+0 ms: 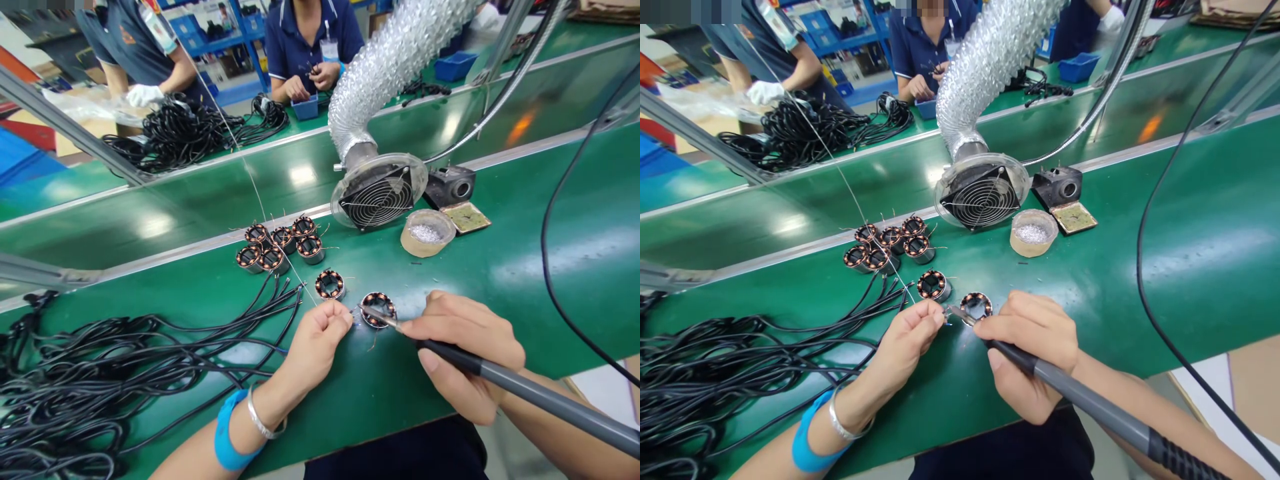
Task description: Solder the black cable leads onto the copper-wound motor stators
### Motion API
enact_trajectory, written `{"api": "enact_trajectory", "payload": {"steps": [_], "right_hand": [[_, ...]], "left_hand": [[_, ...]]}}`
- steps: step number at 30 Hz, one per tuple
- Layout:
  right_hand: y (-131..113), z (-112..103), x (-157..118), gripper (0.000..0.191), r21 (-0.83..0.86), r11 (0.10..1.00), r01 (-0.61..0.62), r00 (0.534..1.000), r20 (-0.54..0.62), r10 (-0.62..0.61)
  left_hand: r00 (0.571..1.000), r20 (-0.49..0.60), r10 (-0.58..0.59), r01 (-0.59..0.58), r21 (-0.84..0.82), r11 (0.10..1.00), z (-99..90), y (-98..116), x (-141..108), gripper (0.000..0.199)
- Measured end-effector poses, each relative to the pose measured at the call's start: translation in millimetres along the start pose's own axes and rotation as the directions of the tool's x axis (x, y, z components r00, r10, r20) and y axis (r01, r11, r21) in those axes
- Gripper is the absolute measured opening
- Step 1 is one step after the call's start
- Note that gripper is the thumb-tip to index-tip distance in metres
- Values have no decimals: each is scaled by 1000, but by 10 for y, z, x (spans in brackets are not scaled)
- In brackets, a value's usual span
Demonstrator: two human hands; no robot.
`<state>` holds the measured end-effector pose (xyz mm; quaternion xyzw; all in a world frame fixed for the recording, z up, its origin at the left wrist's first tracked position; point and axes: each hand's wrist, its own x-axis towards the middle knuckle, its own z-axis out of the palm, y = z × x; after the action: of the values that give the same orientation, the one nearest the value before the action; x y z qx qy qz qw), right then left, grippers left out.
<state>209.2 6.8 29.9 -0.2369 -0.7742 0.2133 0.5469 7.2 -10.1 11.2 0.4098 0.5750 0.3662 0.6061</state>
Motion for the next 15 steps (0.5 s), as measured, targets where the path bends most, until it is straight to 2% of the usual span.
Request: {"api": "enact_trajectory", "payload": {"steps": [9,15], "right_hand": [[10,-13,-26,28,-3,1000,-14,1000,-9,14],[109,73,-43,43,-87,994,-64,998,-34,61]], "left_hand": [[1000,-4,-5,5,6,1000,7,14,-4,26],[999,43,19,-20,25,999,-21,-2,-3,30]]}}
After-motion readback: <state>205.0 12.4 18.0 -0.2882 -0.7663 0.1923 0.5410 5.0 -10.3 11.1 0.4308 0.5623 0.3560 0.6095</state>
